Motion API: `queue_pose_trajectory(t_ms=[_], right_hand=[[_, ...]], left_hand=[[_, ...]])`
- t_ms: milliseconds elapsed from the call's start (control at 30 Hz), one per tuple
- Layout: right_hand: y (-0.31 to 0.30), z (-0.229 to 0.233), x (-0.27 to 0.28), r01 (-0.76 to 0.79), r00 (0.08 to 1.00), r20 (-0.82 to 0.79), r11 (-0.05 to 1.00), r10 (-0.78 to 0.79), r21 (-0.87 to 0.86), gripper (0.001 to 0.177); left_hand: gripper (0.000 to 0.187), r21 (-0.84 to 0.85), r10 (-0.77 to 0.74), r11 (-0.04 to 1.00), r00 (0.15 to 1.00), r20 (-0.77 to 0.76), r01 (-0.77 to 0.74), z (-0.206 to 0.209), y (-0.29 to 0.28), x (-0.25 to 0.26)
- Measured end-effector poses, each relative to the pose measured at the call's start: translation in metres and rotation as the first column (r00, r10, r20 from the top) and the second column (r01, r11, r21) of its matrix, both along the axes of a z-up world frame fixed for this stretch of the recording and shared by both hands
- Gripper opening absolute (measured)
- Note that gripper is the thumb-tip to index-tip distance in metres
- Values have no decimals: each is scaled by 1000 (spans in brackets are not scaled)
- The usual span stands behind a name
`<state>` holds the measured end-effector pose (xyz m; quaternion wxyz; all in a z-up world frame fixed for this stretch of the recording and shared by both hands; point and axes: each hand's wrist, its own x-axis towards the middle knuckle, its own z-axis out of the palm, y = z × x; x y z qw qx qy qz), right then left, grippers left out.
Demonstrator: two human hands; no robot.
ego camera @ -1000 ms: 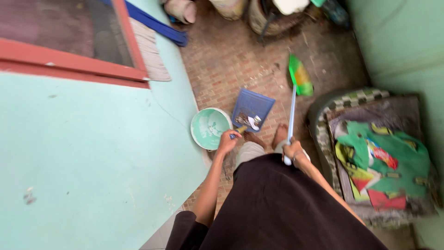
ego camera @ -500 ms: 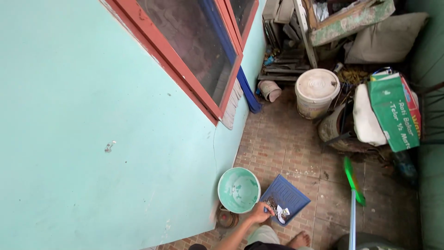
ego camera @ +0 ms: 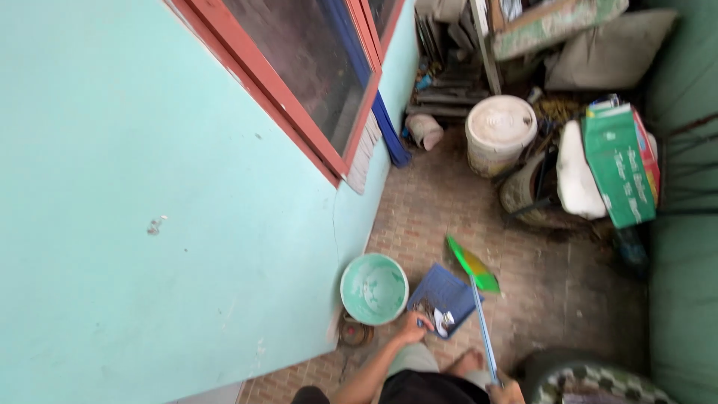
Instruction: Sweeping dust and debris into a dustpan on a tiled floor.
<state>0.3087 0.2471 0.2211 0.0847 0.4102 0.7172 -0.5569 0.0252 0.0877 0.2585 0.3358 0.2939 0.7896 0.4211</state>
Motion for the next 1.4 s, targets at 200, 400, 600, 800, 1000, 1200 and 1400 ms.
queue_pose_trajectory(t_ms=[200, 400, 600, 800, 1000, 1200, 1400], right_hand=[[26, 114, -9, -34, 957, 289, 999, 27, 21, 78], [84, 122, -98, -120, 944, 322, 985, 76, 120, 61], [91, 104, -116, 33, 866, 500, 998, 3, -62, 62], [35, 76, 43, -275, 764, 616, 960, 191, 43, 65], [2, 111, 153, -238, 818, 552, 969, 162, 67, 61], [8, 168, 103, -232, 873, 463, 966, 155, 115, 57], [44, 111, -33, -87, 912, 398, 995, 101, -53, 54]], left_hand=[[26, 21, 109, 994, 994, 22, -110, -49, -31, 22], [27, -23, 149, 989, 984, 102, -147, -40, -36, 45], [30, -71, 184, 982, 978, 101, -177, -37, -45, 63], [30, -110, 197, 977, 972, 129, -183, -18, -54, 64], [29, -95, 238, 970, 943, 231, -222, -15, -72, 71], [28, -125, 218, 973, 947, 238, -193, -31, -82, 76], [27, -113, 163, 983, 974, 157, -146, -37, -94, 71]])
